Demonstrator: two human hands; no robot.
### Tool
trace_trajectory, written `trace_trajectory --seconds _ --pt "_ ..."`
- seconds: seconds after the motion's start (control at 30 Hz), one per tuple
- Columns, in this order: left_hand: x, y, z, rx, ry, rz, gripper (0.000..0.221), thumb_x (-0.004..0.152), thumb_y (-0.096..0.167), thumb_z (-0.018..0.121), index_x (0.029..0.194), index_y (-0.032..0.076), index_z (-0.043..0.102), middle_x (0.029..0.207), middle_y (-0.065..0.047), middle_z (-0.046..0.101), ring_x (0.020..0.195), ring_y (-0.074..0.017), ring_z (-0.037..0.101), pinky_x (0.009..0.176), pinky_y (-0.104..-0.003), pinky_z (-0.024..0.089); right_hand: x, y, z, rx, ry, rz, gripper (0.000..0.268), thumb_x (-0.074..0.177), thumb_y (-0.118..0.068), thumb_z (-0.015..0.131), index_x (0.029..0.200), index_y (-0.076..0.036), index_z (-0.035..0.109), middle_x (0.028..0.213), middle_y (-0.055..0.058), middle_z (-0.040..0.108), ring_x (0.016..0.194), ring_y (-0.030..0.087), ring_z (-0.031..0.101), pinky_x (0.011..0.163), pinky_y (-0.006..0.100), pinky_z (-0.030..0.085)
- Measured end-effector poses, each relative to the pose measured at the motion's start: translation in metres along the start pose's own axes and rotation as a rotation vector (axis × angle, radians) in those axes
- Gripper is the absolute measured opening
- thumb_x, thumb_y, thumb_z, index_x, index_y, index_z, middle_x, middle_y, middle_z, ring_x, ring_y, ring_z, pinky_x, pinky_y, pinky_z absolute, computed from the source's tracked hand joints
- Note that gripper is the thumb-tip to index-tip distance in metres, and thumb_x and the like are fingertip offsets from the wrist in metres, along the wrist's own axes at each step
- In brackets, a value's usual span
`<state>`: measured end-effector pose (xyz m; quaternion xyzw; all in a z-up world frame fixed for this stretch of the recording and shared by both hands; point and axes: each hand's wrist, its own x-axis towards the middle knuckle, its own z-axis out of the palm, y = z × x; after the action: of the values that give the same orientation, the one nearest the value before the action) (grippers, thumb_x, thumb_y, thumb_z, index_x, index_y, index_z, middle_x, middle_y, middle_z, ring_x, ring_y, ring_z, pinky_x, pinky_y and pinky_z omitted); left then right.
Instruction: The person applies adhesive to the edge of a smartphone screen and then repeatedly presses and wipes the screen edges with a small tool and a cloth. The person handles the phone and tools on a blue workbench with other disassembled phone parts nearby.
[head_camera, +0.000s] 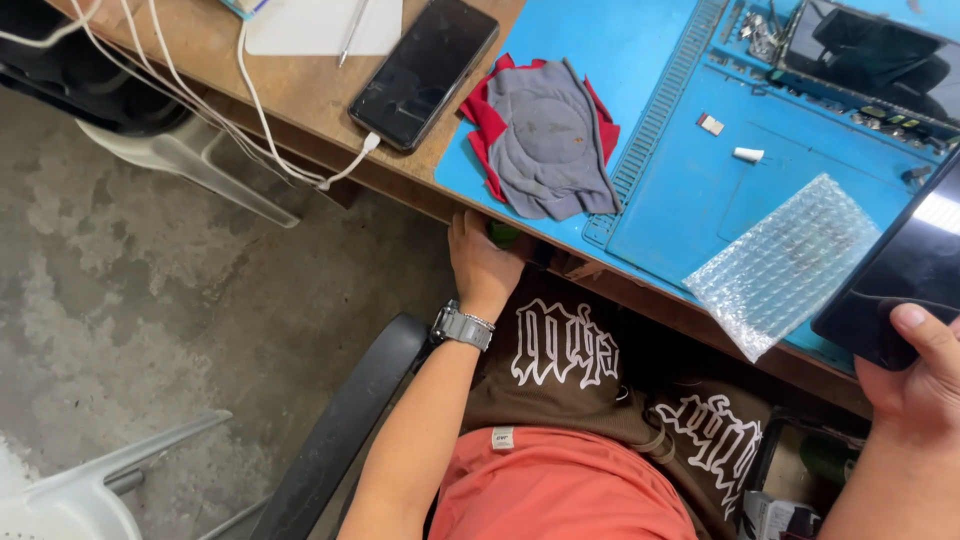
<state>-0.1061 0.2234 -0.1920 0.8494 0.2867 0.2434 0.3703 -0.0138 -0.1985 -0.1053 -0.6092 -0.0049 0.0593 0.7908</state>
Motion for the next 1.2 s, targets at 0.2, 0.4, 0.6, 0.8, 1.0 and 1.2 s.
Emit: trace_trajectory --seconds 0.2,0.4,0.6,0.8,1.0,1.2 --pt "-0.006 -0.007 -0.004 -0.321 -0.135 -0.256 0.030 0.079 0.017 0.061 0.104 0.003 0.052 0.110 -0.022 0.046 0.097 -0.0409 0.052 0.088 -0.051 0.047 0.001 0.008 -0.007 -0.116 -0.078 -0.025 0.078 0.090 -0.027 0.056 0.166 -0.022 0.044 0.161 -0.005 0.054 0.155 0.016 0.054 0.139 0.041 0.046" --pt "0.011 -0.017 0.002 -0.573 -0.124 -0.493 0.013 0.092 0.019 0.061 0.094 0.015 0.074 0.113 -0.011 0.055 0.118 -0.0274 0.050 0.105 -0.041 0.041 0.003 0.013 -0.015 -0.105 -0.074 -0.021 0.077 0.092 -0.024 0.053 0.168 -0.024 0.043 0.163 -0.008 0.053 0.155 0.014 0.054 0.139 0.040 0.047" --pt "0.009 -0.019 0.006 -0.493 -0.101 -0.513 0.012 0.084 0.014 0.075 0.096 0.013 0.074 0.107 -0.008 0.053 0.100 -0.0235 0.053 0.092 -0.038 0.048 0.006 0.017 -0.023 -0.172 -0.089 -0.031 0.078 0.093 -0.027 0.053 0.170 -0.022 0.040 0.161 -0.004 0.052 0.152 0.019 0.054 0.133 0.045 0.049" --pt "0.009 -0.005 0.011 -0.886 0.121 -0.571 0.020 0.089 -0.008 0.065 0.077 0.007 0.068 0.081 -0.003 0.062 0.075 -0.0159 0.054 0.069 -0.037 0.045 0.007 0.018 -0.026 -0.201 -0.130 -0.057 0.074 0.096 -0.023 0.045 0.170 -0.024 0.036 0.167 -0.003 0.044 0.160 0.021 0.045 0.140 0.047 0.041" --pt "-0.010 0.017 0.007 -0.890 0.213 -0.721 0.007 0.084 -0.002 0.073 0.084 0.003 0.078 0.125 -0.009 0.062 0.119 -0.0278 0.065 0.099 -0.041 0.057 0.005 0.009 -0.012 -0.236 -0.173 -0.074 0.077 0.095 -0.025 0.041 0.171 -0.020 0.030 0.170 0.002 0.038 0.162 0.026 0.040 0.141 0.050 0.037" --pt "-0.021 0.019 0.020 -0.928 0.297 -0.637 0.012 0.086 0.000 0.070 0.095 -0.002 0.078 0.140 -0.008 0.057 0.127 -0.0252 0.062 0.101 -0.038 0.057 0.009 0.026 -0.039 -0.239 -0.140 -0.020 0.070 0.096 -0.022 0.039 0.166 -0.025 0.035 0.167 -0.005 0.040 0.165 0.020 0.039 0.143 0.049 0.036"
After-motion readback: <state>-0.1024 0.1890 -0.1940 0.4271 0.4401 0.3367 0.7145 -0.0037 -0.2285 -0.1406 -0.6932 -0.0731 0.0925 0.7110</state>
